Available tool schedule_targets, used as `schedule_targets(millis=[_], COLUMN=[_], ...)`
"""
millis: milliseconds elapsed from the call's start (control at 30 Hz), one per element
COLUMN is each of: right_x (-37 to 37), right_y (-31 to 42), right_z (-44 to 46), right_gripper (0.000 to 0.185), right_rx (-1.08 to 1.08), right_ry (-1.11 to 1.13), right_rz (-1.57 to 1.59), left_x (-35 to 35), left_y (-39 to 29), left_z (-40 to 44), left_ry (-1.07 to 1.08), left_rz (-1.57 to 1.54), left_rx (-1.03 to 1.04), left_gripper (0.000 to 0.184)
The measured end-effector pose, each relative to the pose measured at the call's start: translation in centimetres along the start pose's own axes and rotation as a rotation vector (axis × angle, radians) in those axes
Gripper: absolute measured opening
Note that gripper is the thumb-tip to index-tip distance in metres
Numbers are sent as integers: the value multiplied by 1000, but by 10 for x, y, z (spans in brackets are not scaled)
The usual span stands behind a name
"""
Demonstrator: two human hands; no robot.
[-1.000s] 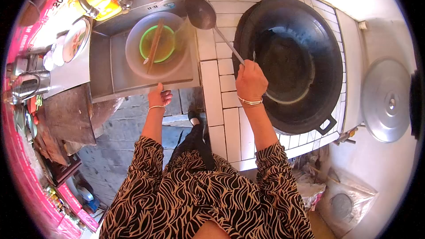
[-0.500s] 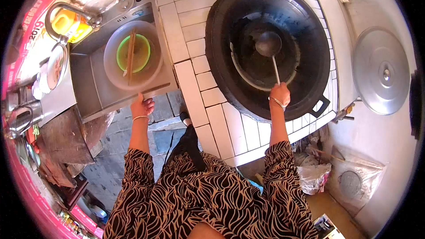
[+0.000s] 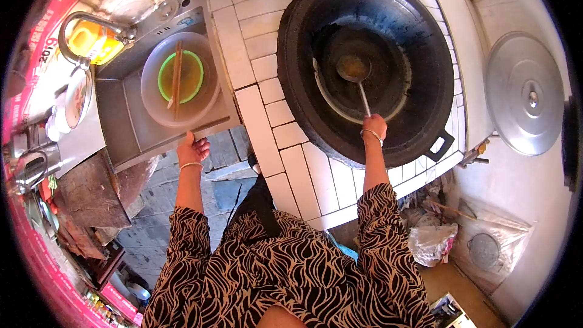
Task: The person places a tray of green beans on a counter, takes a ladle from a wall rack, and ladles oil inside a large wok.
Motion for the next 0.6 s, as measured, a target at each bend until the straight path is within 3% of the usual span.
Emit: schedule_targets(millis=[100,133,200,500,600], right_x=[29,41,45,-47,-55], right_y=[-9,-11,-6,100,123], right_z=[11,11,11,-42,-53], right_gripper=[19,20,20,12,14], right_rx=[-11,78,15,-171,-336], right_ry=[104,88,79,91,85], right_rz=[165,413,509,833,805], left_x=[-7,-7,-6,-9,-2], left_y=[6,8,9,8,10], left_z=[9,8,7,9,5], left_ry=[28,24,11,-29,-98], left_rz=[-40,-35,-36,27,45], left_rx=[-29,-31,-23,14,41], left_gripper=[42,43,45,47,46])
Point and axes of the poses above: each hand's wrist, its own z-axis towards the middle knuckle, its own x-axis out of the palm, y = z × x, the point moved 1 cm from there along z, towards the middle knuckle, and after that the axes turned 9 degrees about -x, right-handed, at the moved point
